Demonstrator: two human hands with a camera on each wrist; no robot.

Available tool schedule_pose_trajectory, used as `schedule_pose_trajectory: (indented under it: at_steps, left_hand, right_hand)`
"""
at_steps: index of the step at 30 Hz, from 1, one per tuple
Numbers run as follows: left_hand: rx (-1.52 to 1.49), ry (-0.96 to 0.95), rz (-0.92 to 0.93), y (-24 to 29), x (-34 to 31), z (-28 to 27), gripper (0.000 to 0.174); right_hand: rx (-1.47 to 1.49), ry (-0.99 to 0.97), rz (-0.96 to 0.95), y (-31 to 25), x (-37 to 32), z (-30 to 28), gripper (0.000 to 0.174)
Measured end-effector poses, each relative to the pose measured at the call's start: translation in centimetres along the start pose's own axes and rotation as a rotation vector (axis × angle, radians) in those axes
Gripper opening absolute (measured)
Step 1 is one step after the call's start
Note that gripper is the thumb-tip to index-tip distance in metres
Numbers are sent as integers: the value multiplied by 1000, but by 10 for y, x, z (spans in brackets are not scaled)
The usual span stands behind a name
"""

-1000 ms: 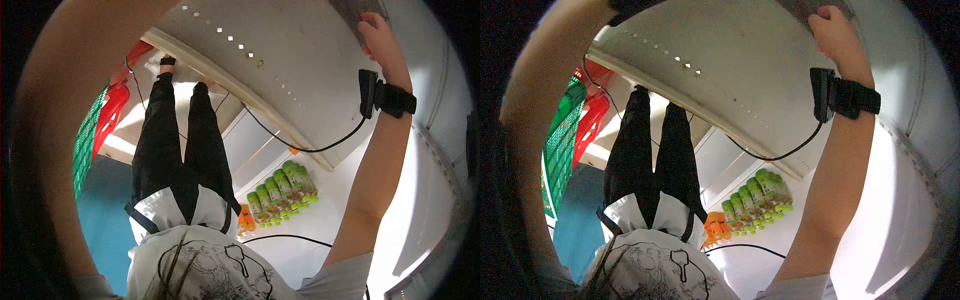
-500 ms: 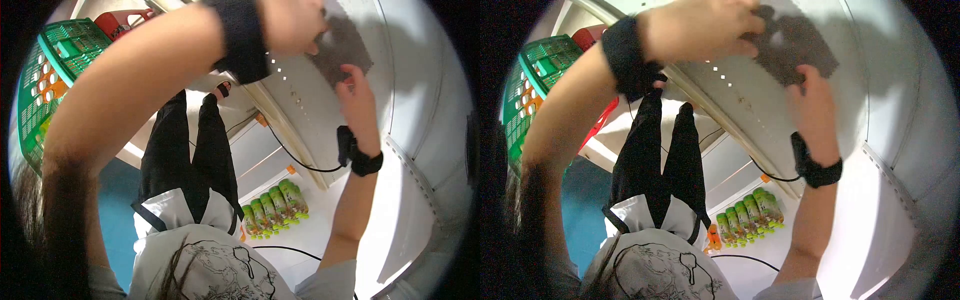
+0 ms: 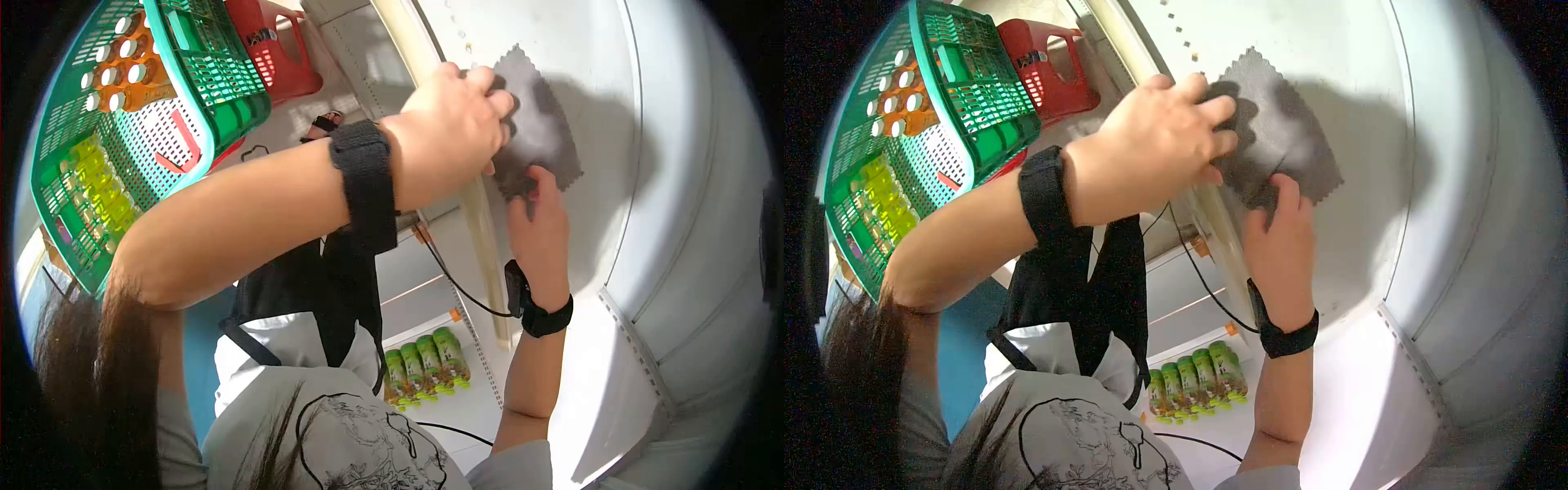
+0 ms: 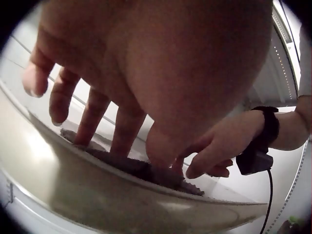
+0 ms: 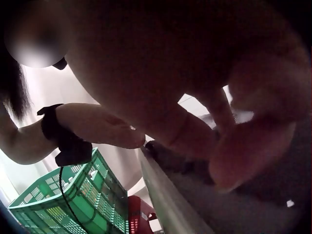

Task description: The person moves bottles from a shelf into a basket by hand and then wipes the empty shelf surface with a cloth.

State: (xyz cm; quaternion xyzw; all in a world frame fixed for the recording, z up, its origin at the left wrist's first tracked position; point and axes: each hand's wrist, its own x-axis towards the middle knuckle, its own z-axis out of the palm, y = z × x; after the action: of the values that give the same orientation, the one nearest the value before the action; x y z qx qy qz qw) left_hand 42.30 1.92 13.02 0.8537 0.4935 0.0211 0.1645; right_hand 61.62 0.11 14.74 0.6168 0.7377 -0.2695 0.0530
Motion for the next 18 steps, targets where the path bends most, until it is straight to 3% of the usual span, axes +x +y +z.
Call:
schedule_pose_trajectory:
  at_steps: [5, 7, 10, 11, 13, 16, 18]
  left_hand:
    - [11, -92, 30, -8, 35, -20, 33]
    - [4, -218, 10, -17, 62, -34, 36]
    - [48, -256, -50, -26, 104, -42, 42]
    - [9, -154, 20, -39, 111, -39, 41]
    - [-9, -172, 18, -38, 124, -38, 40]
    - [-64, -229, 12, -40, 137, -54, 36]
    - [-103, -279, 5, -90, 181, -49, 34]
  right_hand:
    - [14, 8, 14, 10, 24, -12, 39]
    - [9, 2, 130, 10, 42, -22, 41]
    - [-62, 80, 58, 31, 72, -29, 42]
    - [-63, 79, 55, 28, 82, -34, 42]
    - [33, -31, 232, 21, 103, -52, 43]
    - [45, -24, 259, 23, 131, -68, 43]
    - [69, -34, 286, 21, 147, -75, 44]
